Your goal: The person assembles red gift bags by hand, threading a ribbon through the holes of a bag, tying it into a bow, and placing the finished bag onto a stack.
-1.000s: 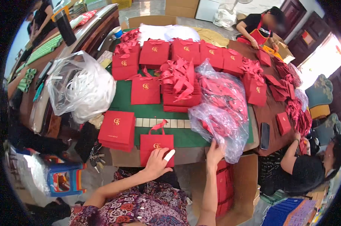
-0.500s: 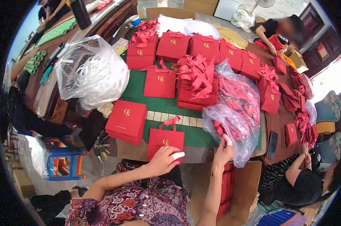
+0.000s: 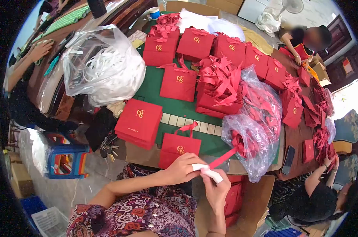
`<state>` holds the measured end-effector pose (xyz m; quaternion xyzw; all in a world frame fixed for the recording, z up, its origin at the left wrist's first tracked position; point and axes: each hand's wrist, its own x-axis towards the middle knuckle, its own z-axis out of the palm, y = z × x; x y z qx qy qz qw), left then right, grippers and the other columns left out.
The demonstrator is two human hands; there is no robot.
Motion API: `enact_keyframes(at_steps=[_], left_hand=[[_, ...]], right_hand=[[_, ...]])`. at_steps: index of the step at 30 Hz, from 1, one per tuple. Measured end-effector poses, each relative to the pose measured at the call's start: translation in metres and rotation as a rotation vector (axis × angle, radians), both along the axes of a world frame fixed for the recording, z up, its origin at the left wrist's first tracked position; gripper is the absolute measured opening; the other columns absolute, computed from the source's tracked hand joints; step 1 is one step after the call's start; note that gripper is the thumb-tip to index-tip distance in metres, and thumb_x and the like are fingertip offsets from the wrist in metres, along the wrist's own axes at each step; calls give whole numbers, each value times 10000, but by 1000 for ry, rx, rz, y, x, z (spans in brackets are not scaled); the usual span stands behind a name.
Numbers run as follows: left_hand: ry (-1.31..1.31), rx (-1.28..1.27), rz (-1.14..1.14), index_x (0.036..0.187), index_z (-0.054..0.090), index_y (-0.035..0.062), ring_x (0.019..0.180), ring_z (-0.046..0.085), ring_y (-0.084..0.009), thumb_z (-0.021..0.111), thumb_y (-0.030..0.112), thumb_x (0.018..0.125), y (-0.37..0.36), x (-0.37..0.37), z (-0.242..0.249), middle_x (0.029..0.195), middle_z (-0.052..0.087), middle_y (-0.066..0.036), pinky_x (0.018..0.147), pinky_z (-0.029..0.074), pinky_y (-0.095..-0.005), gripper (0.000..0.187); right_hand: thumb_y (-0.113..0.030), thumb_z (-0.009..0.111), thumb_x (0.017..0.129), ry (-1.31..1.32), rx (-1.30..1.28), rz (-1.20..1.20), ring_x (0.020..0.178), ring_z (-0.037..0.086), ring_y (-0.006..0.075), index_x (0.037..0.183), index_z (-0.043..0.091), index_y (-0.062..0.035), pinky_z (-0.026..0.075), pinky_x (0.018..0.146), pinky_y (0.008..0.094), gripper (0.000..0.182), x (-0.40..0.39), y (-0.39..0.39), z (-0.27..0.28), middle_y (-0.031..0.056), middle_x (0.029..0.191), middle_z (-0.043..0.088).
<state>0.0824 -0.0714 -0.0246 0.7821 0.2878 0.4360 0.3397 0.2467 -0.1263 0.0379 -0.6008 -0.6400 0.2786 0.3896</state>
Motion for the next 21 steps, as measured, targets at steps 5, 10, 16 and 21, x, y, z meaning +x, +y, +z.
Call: enact_keyframes(at_steps=[5, 10, 16, 21], left_hand=[[121, -4, 29, 1018, 693, 53, 871, 619, -263, 744, 122, 796, -14, -30, 16, 958, 660, -72, 750, 467, -378, 238], [176, 12, 104, 977, 685, 31, 809, 621, -274, 741, 118, 797, -23, -48, 37, 902, 653, -88, 721, 469, -383, 208], [35, -190, 118, 1005, 673, 19, 811, 634, -315, 712, 88, 827, -15, -59, 46, 855, 654, -119, 763, 502, -398, 195], [342, -145, 333, 1190, 617, 31, 999, 580, -329, 716, 141, 828, 26, -54, 0, 1107, 618, -141, 835, 483, -415, 391]], right_hand=[[56, 724, 830, 438, -171, -17, 780, 608, 84, 1017, 699, -13, 483, 665, 223, 201, -19, 2, -7, 33, 891, 684], [82, 697, 835, 720, -358, 76, 856, 612, 90, 1014, 688, 3, 483, 772, 226, 196, -31, 9, -11, 44, 974, 685], [92, 656, 855, 658, -111, 151, 906, 639, 159, 978, 657, -9, 500, 807, 279, 159, -42, 15, -9, 81, 988, 679], [-8, 561, 959, 343, -187, -31, 862, 647, 136, 1071, 624, 6, 490, 723, 254, 130, -29, 42, -28, 106, 1011, 670]])
